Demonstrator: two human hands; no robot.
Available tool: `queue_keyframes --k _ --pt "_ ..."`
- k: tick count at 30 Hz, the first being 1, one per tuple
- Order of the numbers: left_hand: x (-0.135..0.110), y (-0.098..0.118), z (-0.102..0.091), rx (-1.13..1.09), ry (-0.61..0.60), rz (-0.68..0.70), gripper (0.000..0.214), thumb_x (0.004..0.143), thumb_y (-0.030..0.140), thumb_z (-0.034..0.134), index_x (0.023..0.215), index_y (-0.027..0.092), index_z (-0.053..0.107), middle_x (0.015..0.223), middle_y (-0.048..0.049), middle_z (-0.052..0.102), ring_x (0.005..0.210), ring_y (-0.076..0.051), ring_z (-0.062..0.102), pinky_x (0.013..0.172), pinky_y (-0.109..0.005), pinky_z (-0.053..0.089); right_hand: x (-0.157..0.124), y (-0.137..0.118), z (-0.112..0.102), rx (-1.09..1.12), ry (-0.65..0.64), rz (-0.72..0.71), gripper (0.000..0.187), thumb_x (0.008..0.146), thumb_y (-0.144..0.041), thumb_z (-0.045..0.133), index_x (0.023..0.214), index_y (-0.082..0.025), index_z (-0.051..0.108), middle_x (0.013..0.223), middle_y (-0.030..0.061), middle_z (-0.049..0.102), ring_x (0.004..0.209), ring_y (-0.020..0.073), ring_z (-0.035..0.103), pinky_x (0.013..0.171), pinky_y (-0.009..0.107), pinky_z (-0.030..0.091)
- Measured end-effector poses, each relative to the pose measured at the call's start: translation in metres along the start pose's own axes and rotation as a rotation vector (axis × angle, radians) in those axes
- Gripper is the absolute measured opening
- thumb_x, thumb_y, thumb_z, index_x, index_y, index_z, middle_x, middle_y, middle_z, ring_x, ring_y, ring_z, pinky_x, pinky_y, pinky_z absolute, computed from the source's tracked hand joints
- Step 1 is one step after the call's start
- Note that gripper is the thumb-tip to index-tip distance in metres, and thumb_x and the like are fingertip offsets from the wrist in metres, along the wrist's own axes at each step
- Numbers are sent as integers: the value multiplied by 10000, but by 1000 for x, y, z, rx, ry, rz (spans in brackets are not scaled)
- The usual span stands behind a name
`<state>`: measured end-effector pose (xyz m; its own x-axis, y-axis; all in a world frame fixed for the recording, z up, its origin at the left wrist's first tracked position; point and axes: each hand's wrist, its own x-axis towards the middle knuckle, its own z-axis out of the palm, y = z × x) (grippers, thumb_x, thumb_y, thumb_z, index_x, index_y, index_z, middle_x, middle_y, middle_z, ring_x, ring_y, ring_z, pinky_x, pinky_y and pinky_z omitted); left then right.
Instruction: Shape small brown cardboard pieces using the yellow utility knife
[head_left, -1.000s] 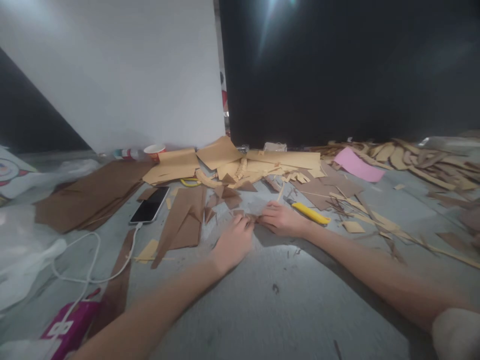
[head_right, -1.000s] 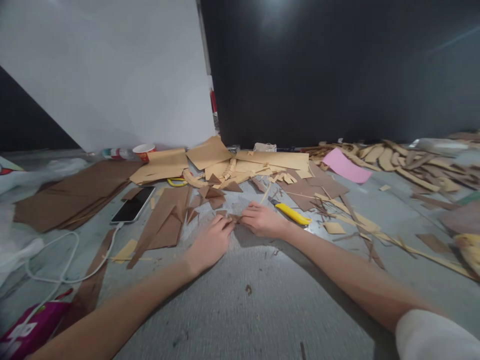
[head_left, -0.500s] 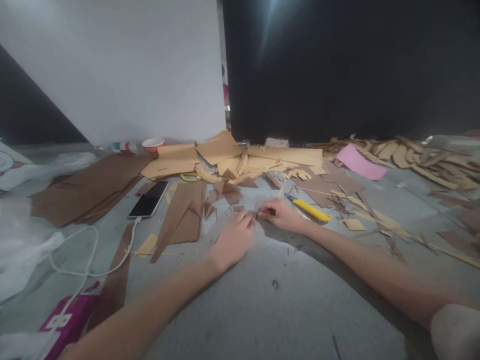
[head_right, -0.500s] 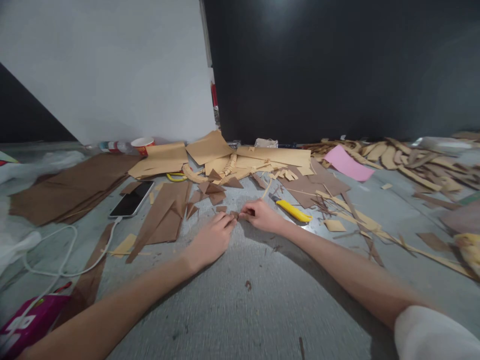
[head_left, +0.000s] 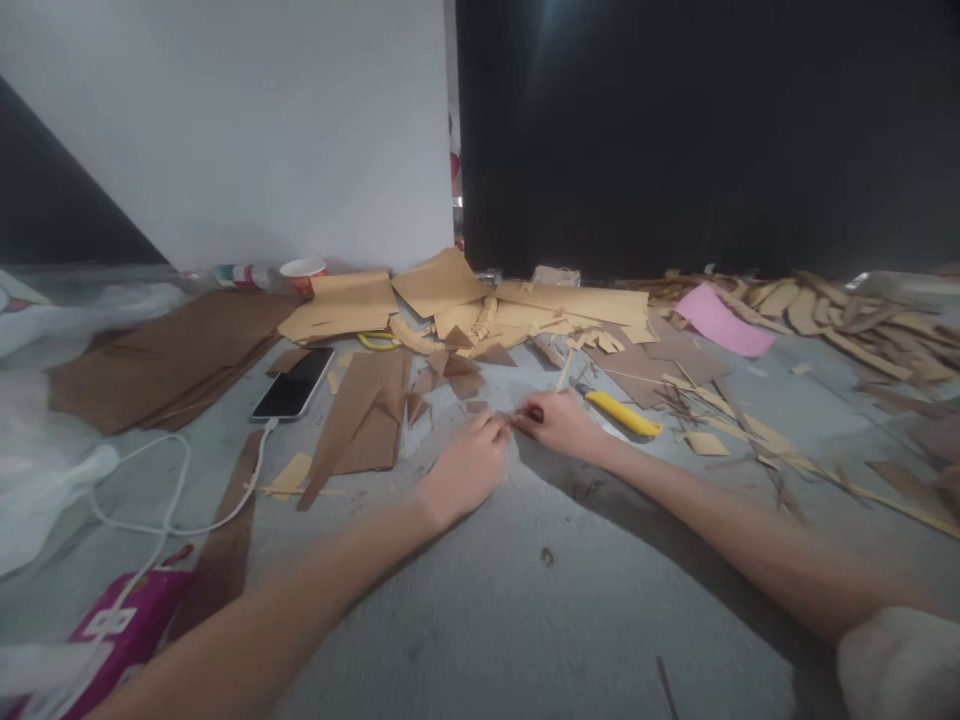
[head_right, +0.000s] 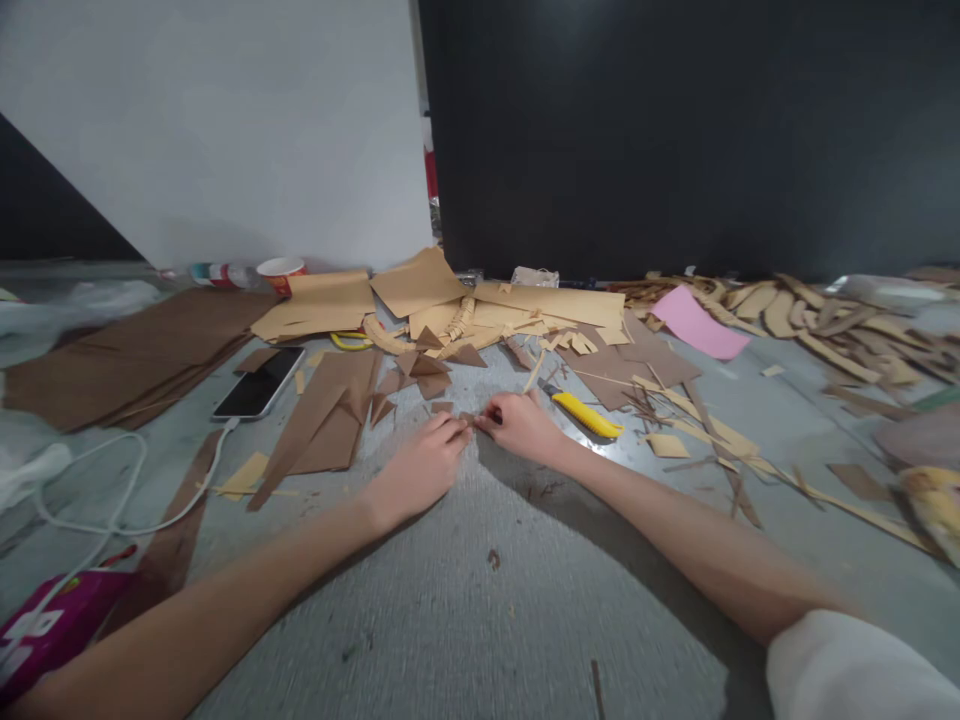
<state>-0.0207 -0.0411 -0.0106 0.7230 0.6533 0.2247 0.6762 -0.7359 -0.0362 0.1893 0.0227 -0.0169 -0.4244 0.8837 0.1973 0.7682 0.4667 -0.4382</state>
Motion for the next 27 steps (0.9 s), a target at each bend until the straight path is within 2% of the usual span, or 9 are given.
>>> queue_keyframes --k 3,8,13,17,20,23,25,27 --pt "1 0 0 -33 16 10 315 988 67 487 1187 117 727 1231 -161 715 1224 -295 605 1144 -467 443 0 -2 -1 -30 0 22 273 958 -360 734 747 -190 706 651 -9 677 643 154 598 770 334 330" --pt "2 1 0 -33 49 -43 339 968 51 474 1220 83 700 1179 -169 706 1175 -302 614 1122 -469 454 0 -2 -1 -49 -10 8 288 974 -379 715 752 -196 701 651 -8 681 641 158 604 759 333 324" --pt "1 2 -3 -75 35 -38 351 975 79 484 1265 88 682 1292 -178 681 1193 -298 599 1125 -462 460 0 -1 -2 -54 -20 -17 282 988 -356 692 757 -194 693 652 -6 681 621 151 585 715 317 302" --pt "0 4 -6 -114 27 -39 392 954 67 485 1284 135 686 1303 -160 683 1216 -309 585 1106 -490 470 -3 -2 1 -73 10 -41 251 1005 -346 686 802 -199 674 677 -10 689 653 161 601 758 329 314" --pt "0 4 -7 -110 15 -65 376 961 66 482 1255 147 701 1261 -145 686 1203 -306 578 1094 -480 477 -10 1 2 -151 133 -194 175 1047 -326 639 942 -191 680 804 34 742 737 186 628 830 357 335" --pt "0 3 -6 -98 6 -75 324 980 80 489 1199 144 718 1230 -137 676 1189 -298 572 1090 -453 479 -17 5 0 -248 154 -456 246 1108 -295 527 1013 -187 726 863 68 743 769 193 624 850 375 343" --pt "0 2 -5 -102 7 -88 317 991 85 481 1196 140 717 1211 -136 670 1187 -292 568 1085 -439 481 -20 8 -4 -246 138 -581 307 1111 -275 500 961 -186 753 790 56 715 725 186 605 825 372 348" --pt "0 2 -4 -114 9 -92 353 996 72 461 1249 136 700 1213 -132 672 1191 -284 564 1085 -430 480 -20 9 -7 -223 127 -617 365 1094 -248 503 829 -183 745 701 44 683 664 176 576 798 370 349"
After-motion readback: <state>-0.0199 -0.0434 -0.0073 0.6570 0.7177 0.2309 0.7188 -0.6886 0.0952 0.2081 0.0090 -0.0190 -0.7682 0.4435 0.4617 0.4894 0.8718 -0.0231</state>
